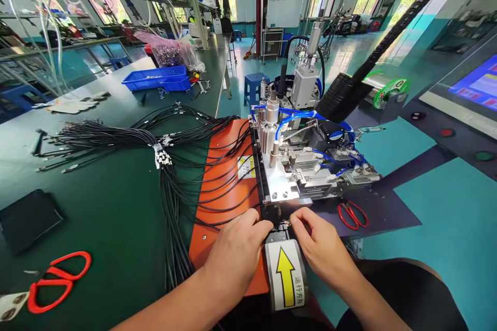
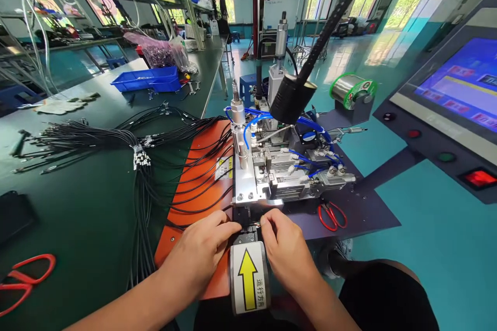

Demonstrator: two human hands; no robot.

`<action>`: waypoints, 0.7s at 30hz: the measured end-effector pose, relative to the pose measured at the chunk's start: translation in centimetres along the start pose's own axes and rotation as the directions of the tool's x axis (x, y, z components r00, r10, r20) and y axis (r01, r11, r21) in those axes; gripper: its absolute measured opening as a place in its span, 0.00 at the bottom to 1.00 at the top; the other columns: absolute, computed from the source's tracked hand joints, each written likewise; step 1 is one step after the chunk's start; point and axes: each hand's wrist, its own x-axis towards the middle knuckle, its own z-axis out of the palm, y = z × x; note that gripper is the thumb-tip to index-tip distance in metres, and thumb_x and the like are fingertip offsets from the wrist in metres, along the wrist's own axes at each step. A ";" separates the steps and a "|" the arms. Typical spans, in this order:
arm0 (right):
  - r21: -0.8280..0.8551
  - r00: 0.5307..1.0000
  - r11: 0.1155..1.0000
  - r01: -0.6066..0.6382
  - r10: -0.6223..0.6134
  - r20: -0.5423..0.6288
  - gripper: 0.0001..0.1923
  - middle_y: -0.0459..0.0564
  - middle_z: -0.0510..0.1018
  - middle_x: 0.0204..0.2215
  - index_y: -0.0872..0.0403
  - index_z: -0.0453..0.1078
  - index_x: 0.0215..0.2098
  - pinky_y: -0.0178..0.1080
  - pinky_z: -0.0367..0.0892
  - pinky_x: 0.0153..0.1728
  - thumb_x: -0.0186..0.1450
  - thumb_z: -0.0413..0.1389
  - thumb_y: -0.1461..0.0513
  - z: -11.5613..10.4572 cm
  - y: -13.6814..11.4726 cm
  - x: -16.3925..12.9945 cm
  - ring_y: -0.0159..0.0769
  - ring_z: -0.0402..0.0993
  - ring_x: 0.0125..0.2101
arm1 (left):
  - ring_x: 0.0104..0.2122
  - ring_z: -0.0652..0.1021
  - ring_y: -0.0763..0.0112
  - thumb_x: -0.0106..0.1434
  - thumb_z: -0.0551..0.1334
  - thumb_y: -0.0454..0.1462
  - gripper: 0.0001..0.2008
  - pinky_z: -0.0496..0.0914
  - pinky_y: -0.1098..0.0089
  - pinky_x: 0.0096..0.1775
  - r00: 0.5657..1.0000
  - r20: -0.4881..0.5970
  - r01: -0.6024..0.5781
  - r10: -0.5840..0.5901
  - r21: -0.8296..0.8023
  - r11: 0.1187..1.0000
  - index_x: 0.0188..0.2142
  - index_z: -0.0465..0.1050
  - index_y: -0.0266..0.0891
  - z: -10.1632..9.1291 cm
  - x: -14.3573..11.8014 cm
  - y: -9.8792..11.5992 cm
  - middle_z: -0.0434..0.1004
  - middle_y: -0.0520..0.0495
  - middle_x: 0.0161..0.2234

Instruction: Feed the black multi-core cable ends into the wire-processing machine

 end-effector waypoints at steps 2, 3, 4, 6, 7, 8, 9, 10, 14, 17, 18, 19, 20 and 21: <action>-0.043 1.000 0.999 0.026 -0.026 0.003 0.17 0.44 0.71 0.27 0.51 0.63 0.32 0.37 0.59 0.32 0.73 0.44 0.53 0.0 0.1 0.0 0.35 0.66 0.29 | 0.33 0.73 0.67 0.68 0.56 0.31 0.12 0.67 0.67 0.34 1.000 -0.016 -0.020 0.020 0.001 1.000 0.43 0.76 0.46 0.2 0.0 -0.2 0.69 0.50 0.34; -0.060 0.999 0.998 0.037 -0.037 0.008 0.16 0.45 0.71 0.27 0.51 0.63 0.32 0.37 0.59 0.32 0.73 0.43 0.53 0.1 0.2 0.1 0.35 0.66 0.29 | 0.33 0.73 0.67 0.68 0.56 0.30 0.12 0.67 0.67 0.34 0.999 -0.025 -0.031 0.031 0.002 1.000 0.43 0.76 0.46 0.2 -0.1 -0.3 0.69 0.50 0.34; -0.077 0.999 0.996 0.048 -0.048 0.011 0.16 0.45 0.71 0.27 0.52 0.62 0.32 0.38 0.59 0.33 0.74 0.42 0.53 0.2 0.3 0.1 0.35 0.66 0.29 | 0.33 0.73 0.67 0.68 0.56 0.30 0.12 0.67 0.67 0.34 0.999 -0.032 -0.041 0.041 0.004 0.999 0.43 0.76 0.46 0.3 -0.1 -0.4 0.69 0.50 0.34; -0.111 0.997 0.991 0.071 -0.070 0.013 0.16 0.46 0.70 0.27 0.51 0.60 0.32 0.38 0.59 0.32 0.74 0.41 0.54 0.4 0.6 0.2 0.36 0.66 0.29 | 0.33 0.73 0.67 0.68 0.56 0.30 0.12 0.67 0.67 0.34 0.997 -0.046 -0.058 0.058 0.007 0.998 0.43 0.75 0.46 0.3 -0.1 -0.6 0.69 0.50 0.35; -0.127 0.997 0.988 0.083 -0.083 0.009 0.16 0.46 0.70 0.27 0.51 0.59 0.32 0.39 0.59 0.32 0.74 0.40 0.55 0.6 0.8 0.2 0.36 0.66 0.29 | 0.33 0.73 0.67 0.68 0.56 0.30 0.12 0.67 0.67 0.34 0.997 -0.051 -0.062 0.062 0.010 0.998 0.43 0.75 0.46 0.3 -0.1 -0.6 0.69 0.50 0.35; -0.139 0.996 0.986 0.091 -0.092 0.000 0.15 0.46 0.69 0.27 0.51 0.58 0.32 0.39 0.58 0.31 0.74 0.39 0.55 0.8 0.9 0.2 0.36 0.65 0.28 | 0.33 0.73 0.67 0.68 0.56 0.30 0.12 0.67 0.68 0.34 0.997 -0.051 -0.064 0.065 0.014 0.998 0.43 0.75 0.46 0.3 -0.1 -0.6 0.69 0.50 0.35; -0.146 0.995 0.984 0.098 -0.101 -0.010 0.15 0.46 0.69 0.27 0.51 0.57 0.32 0.39 0.58 0.30 0.74 0.39 0.55 0.9 1.0 0.2 0.36 0.65 0.28 | 0.33 0.73 0.67 0.68 0.56 0.29 0.12 0.67 0.67 0.34 0.997 -0.047 -0.064 0.065 0.019 0.998 0.42 0.75 0.45 0.3 -0.1 -0.5 0.69 0.50 0.35; -0.149 0.994 0.983 0.105 -0.109 -0.019 0.15 0.46 0.68 0.26 0.51 0.56 0.32 0.39 0.58 0.30 0.74 0.39 0.55 1.1 1.0 0.2 0.36 0.64 0.28 | 0.33 0.73 0.67 0.68 0.55 0.29 0.12 0.67 0.67 0.34 0.997 -0.043 -0.064 0.065 0.023 0.998 0.42 0.75 0.45 0.2 -0.1 -0.5 0.69 0.50 0.35; -0.148 0.992 0.983 0.108 -0.116 -0.045 0.15 0.46 0.68 0.26 0.50 0.56 0.31 0.39 0.59 0.29 0.74 0.39 0.54 1.4 1.0 0.1 0.37 0.65 0.27 | 0.33 0.73 0.66 0.67 0.55 0.28 0.13 0.68 0.66 0.34 0.995 -0.049 -0.084 0.085 0.027 0.996 0.44 0.74 0.44 0.3 -0.3 -0.3 0.70 0.49 0.36; -0.152 0.994 0.984 0.095 -0.101 -0.035 0.16 0.46 0.70 0.26 0.50 0.57 0.31 0.39 0.60 0.29 0.74 0.40 0.54 1.2 1.0 0.4 0.37 0.66 0.27 | 0.34 0.73 0.65 0.67 0.54 0.28 0.12 0.69 0.65 0.35 0.995 -0.056 -0.081 0.081 0.010 0.997 0.43 0.73 0.41 0.5 -0.4 -0.5 0.71 0.48 0.36; -0.150 0.996 0.985 0.087 -0.092 -0.024 0.16 0.46 0.70 0.25 0.50 0.58 0.31 0.38 0.60 0.28 0.74 0.40 0.54 1.0 1.0 0.5 0.36 0.66 0.26 | 0.35 0.73 0.65 0.67 0.54 0.27 0.12 0.70 0.64 0.36 0.996 -0.055 -0.072 0.071 -0.004 0.997 0.43 0.73 0.40 0.6 -0.4 -0.5 0.71 0.48 0.36; -0.142 0.997 0.987 0.078 -0.081 -0.012 0.16 0.46 0.69 0.25 0.51 0.58 0.30 0.38 0.60 0.28 0.74 0.40 0.53 0.9 1.0 0.6 0.36 0.66 0.26 | 0.35 0.73 0.64 0.67 0.54 0.27 0.12 0.70 0.64 0.37 0.997 -0.052 -0.065 0.063 -0.022 0.998 0.42 0.73 0.40 0.7 -0.4 -0.6 0.71 0.48 0.36; -0.133 0.998 0.989 0.069 -0.070 -0.007 0.17 0.45 0.69 0.24 0.51 0.59 0.30 0.37 0.61 0.27 0.74 0.41 0.53 0.7 1.0 0.5 0.36 0.66 0.26 | 0.36 0.73 0.64 0.67 0.54 0.27 0.12 0.70 0.64 0.38 0.997 -0.048 -0.060 0.058 -0.041 0.997 0.42 0.73 0.39 0.7 -0.3 -0.7 0.71 0.47 0.37; -0.126 0.998 0.990 0.064 -0.067 -0.020 0.17 0.45 0.69 0.24 0.51 0.60 0.30 0.37 0.61 0.27 0.74 0.42 0.52 0.5 0.8 0.4 0.35 0.66 0.25 | 0.37 0.73 0.64 0.67 0.54 0.27 0.12 0.70 0.63 0.39 0.998 -0.041 -0.056 0.054 -0.061 0.997 0.42 0.73 0.40 0.7 -0.3 -0.7 0.71 0.47 0.37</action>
